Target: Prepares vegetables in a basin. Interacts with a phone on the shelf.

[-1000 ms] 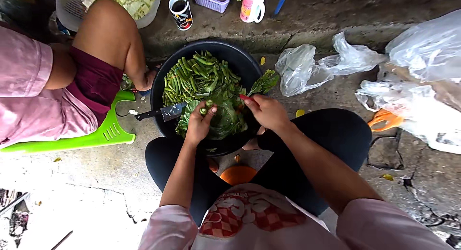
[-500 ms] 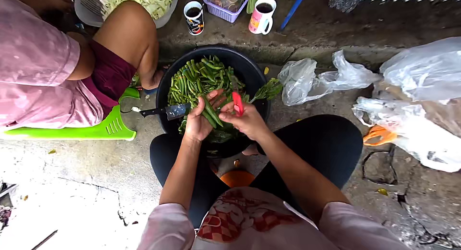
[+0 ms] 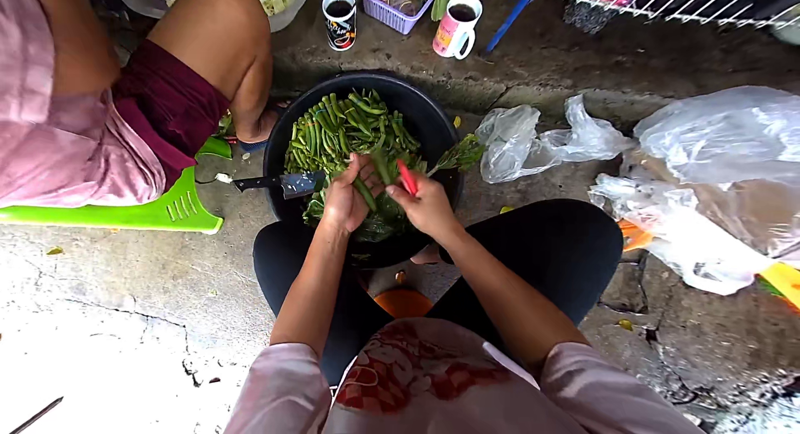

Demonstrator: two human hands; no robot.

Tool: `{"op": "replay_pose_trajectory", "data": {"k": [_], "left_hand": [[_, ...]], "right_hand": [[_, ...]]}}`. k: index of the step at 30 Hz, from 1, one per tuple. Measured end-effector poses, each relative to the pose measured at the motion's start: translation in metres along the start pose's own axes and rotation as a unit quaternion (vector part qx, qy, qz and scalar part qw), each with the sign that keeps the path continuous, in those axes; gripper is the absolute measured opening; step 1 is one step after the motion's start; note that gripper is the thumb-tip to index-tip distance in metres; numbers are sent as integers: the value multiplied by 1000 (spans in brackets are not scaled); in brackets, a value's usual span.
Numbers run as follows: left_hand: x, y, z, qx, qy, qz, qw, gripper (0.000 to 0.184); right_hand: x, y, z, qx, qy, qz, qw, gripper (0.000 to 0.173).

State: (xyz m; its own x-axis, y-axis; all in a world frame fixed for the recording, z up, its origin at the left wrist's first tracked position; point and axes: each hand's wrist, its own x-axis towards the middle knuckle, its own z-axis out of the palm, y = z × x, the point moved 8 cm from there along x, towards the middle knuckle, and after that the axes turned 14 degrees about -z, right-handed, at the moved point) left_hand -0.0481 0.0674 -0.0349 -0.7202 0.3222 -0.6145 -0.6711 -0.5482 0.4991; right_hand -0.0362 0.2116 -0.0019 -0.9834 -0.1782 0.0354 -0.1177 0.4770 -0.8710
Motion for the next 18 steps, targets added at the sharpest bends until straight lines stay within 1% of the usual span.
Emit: {"op": "replay_pose_trajectory", "data": {"k": [1, 2, 5, 7, 8, 10, 12, 13, 14, 15, 16, 17, 18], "left_hand": [[4, -2, 1, 5, -3, 2, 1000, 37], [7, -5, 0, 6, -10, 2, 1000, 35], [11, -12, -11, -3, 6, -19, 1000, 36], [15, -6, -20, -7, 42, -21, 999, 31], [18, -3, -23, -1, 63, -16, 998, 25], [34, -1, -30, 54, 117, -7, 992, 14], [64, -14, -44, 129, 175, -30, 976, 12], [83, -26, -54, 194, 200, -50, 959, 17], [101, -40, -65, 281, 225, -74, 930, 23], [119, -56, -76, 383, 244, -106, 884, 30], [137, -72, -85, 482, 249, -147, 827, 39], [151, -89, -94, 559, 248, -185, 769, 45], [161, -107, -101, 615, 239, -211, 721, 46]], "right_hand": [[1, 6, 10, 0, -34, 24, 999, 29], [1, 11, 15, 15, -46, 37, 998, 29], [-3, 23, 10, 107, -33, 73, 991, 29], [-2, 28, -13, 155, -23, 75, 985, 31], [-4, 29, -30, 159, -20, 69, 985, 32], [-8, 30, -69, 146, -4, 45, 988, 30], [-13, 33, -103, 149, 17, 23, 988, 23], [-13, 37, -115, 160, 29, 19, 987, 20], [-13, 41, -124, 169, 44, 20, 984, 18], [-11, 44, -129, 168, 58, 23, 984, 17], [-10, 45, -133, 150, 66, 21, 986, 16], [-10, 42, -135, 128, 61, 5, 990, 17], [-11, 37, -135, 106, 51, -19, 993, 18]]}}
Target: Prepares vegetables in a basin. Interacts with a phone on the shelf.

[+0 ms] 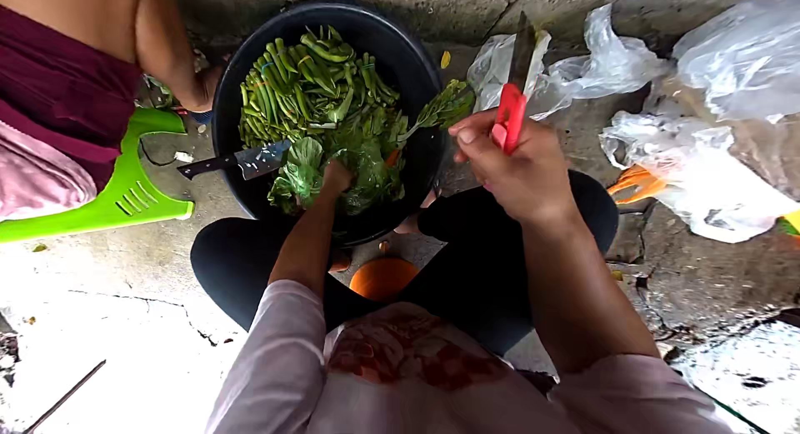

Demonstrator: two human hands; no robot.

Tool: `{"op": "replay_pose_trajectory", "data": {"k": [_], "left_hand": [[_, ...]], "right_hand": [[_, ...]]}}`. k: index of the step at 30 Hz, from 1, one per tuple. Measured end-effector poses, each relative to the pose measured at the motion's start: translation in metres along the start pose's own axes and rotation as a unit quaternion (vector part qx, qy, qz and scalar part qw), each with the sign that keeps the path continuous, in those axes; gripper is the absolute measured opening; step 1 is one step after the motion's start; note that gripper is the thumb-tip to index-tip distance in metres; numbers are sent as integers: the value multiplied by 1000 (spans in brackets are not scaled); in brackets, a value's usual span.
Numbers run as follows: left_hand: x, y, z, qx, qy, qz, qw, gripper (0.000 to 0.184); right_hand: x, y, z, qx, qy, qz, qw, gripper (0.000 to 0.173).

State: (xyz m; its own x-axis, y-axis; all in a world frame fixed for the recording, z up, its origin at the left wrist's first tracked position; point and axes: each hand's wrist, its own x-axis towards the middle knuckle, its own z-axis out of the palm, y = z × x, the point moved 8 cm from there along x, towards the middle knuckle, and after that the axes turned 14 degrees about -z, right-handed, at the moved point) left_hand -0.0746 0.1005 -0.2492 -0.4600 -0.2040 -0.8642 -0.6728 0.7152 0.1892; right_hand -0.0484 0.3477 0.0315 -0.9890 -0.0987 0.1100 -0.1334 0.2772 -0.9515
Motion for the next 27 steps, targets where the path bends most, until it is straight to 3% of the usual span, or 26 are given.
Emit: {"op": "replay_pose_trajectory", "data": {"k": [4, 9, 11, 14, 16, 17, 18, 20, 21, 24, 27], "left_hand": [[22, -2, 43, 182, 34, -59, 981, 41], [29, 6, 60, 280, 77, -35, 956, 61], [26, 7, 61, 293, 71, -27, 953, 61], [0, 14, 27, 203, 60, -10, 977, 50], [-27, 18, -22, 5, 69, 8, 998, 49], [-48, 19, -46, -132, 81, 29, 988, 43], [-70, 20, -63, -294, 71, 60, 951, 29], [-118, 24, -78, -567, -40, 119, 814, 7], [-141, 25, -78, -640, -106, 140, 748, 2], [-189, 29, -68, -710, -257, 190, 628, 24], [-210, 28, -52, -729, -322, 186, 575, 32]], "right_hand": [[-1, -7, 2, -92, -25, -19, 995, 22], [5, -4, 7, -107, -42, -19, 993, 24], [5, -1, 10, -98, -49, -15, 994, 25], [5, 4, 8, -113, -53, 6, 992, 24], [5, 5, 5, -127, -37, 4, 991, 22], [5, 5, 6, -132, -33, 9, 991, 20], [6, 5, 8, -134, -34, 14, 990, 21], [8, 4, 19, -123, -41, 9, 992, 28], [7, 4, 27, -110, -47, 6, 993, 33], [1, -2, 55, -45, -58, -22, 997, 52], [-7, -14, 74, 34, -34, -74, 996, 49]]}}
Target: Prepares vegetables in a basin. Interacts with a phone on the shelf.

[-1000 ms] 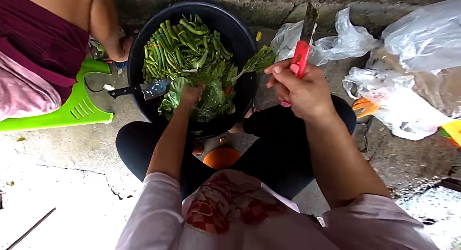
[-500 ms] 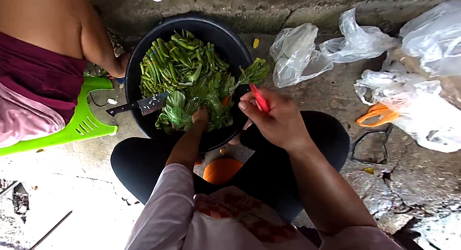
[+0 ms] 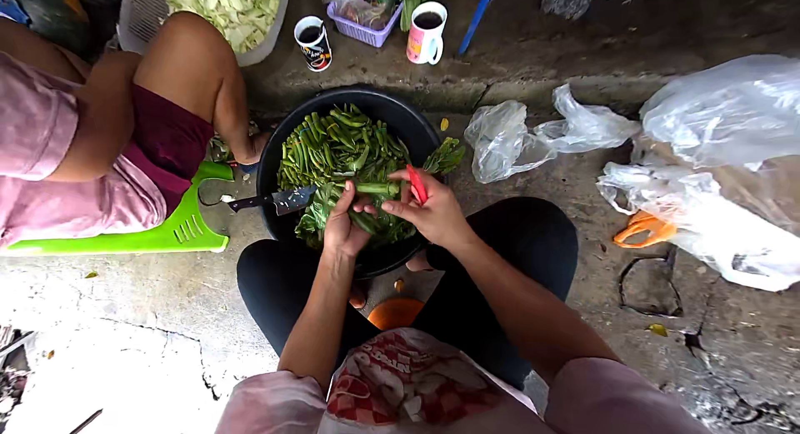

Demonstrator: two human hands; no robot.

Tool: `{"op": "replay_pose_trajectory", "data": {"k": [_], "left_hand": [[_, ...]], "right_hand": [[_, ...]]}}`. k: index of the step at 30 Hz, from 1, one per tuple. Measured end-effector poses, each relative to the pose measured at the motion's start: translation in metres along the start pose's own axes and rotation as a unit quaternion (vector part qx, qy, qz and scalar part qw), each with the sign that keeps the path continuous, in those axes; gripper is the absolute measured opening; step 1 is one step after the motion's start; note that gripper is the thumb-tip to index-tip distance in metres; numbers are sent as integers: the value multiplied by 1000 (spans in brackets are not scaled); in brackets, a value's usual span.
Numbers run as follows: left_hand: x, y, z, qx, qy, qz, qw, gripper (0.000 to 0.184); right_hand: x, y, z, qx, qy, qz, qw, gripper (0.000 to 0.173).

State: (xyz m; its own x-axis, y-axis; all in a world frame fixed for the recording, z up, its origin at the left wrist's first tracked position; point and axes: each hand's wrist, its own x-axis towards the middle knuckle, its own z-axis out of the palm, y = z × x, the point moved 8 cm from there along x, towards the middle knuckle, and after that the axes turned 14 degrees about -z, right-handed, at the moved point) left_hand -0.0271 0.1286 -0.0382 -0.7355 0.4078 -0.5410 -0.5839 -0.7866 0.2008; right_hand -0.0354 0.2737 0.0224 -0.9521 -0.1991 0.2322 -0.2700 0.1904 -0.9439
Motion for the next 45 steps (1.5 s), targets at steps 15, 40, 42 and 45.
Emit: {"op": "replay_pose_trajectory", "data": {"k": [15, 40, 42, 45], "left_hand": [[-22, 31, 20, 667, 34, 52, 743, 31], [-7, 51, -14, 583, 96, 80, 803, 30], [-11, 51, -14, 570, 83, 87, 813, 30], [-15, 53, -13, 551, 79, 92, 826, 30]], "right_hand": [[3, 4, 13, -42, -55, -24, 997, 31], [5, 36, 17, -246, -164, -14, 955, 47], [4, 52, 8, -242, -172, 38, 954, 45], [-2, 61, -2, -214, -149, 55, 964, 43]]}}
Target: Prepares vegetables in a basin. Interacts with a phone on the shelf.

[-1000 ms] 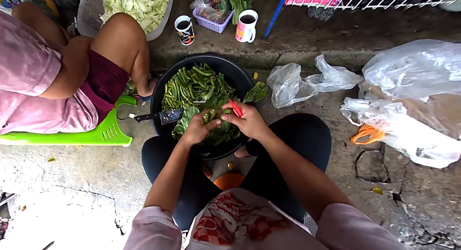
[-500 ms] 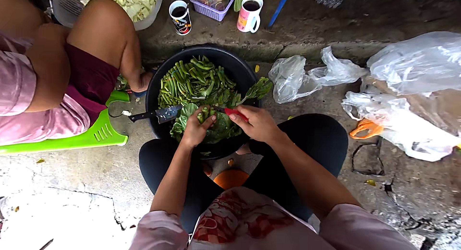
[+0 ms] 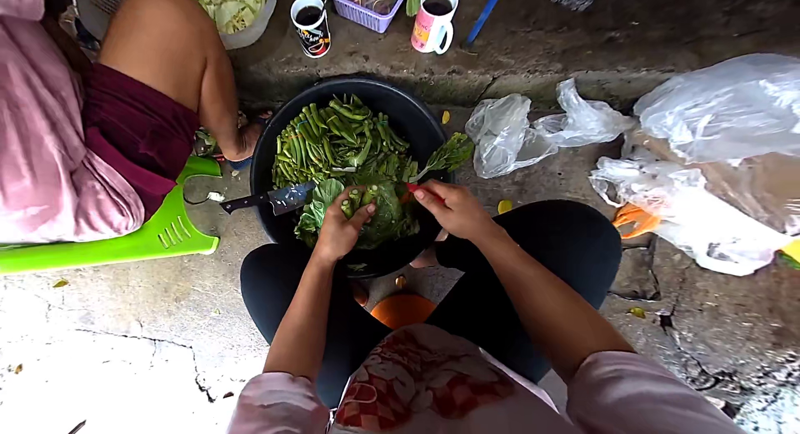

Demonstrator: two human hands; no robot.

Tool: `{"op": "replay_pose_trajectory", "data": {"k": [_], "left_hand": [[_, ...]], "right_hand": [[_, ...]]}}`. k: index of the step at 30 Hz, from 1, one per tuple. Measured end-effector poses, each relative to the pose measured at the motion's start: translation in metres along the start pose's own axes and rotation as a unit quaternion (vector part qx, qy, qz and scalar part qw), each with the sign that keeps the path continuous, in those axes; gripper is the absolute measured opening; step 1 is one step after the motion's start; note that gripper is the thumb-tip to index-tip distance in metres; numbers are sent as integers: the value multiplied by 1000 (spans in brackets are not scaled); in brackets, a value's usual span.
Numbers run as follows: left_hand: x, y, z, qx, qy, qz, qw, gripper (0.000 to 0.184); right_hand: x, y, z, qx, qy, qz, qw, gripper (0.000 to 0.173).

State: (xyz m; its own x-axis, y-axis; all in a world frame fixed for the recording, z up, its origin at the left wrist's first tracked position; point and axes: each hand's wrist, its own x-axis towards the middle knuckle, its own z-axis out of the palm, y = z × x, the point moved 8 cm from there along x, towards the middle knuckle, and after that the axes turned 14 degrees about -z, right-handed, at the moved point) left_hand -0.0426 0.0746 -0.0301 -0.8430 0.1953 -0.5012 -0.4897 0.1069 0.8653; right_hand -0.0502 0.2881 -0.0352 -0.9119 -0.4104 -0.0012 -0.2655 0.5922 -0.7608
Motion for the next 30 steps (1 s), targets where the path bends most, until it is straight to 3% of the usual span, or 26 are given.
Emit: {"op": "replay_pose_trajectory", "data": {"k": [3, 7, 9, 12, 18, 21, 25, 28, 30], "left_hand": [[0, 1, -6, -4, 11, -8, 1000, 33], [8, -2, -33, -45, 87, 14, 995, 34], [20, -9, -41, -38, 126, -23, 991, 36], [50, -39, -31, 96, 142, -132, 976, 39], [115, -138, 52, 381, 8, -253, 889, 46], [127, -182, 74, 462, -9, -284, 840, 44], [129, -205, 82, 524, -3, -303, 796, 41], [134, -202, 74, 527, 6, -276, 804, 46], [135, -189, 58, 462, 40, -263, 846, 49]], "right_hand": [[-7, 4, -4, -1, 11, 24, 1000, 45], [-14, -6, -18, 20, 83, 11, 996, 48], [-12, -19, -27, 32, 115, -31, 992, 45], [-10, -35, -30, 46, 134, -97, 985, 40], [-14, -36, -24, 13, 82, -70, 994, 44], [-16, -32, -27, 2, 77, -71, 994, 46], [-17, -23, -35, 6, 90, -56, 994, 46], [-14, -23, -36, 3, 97, -56, 994, 45], [-15, -21, -38, 11, 114, -48, 992, 44]]}}
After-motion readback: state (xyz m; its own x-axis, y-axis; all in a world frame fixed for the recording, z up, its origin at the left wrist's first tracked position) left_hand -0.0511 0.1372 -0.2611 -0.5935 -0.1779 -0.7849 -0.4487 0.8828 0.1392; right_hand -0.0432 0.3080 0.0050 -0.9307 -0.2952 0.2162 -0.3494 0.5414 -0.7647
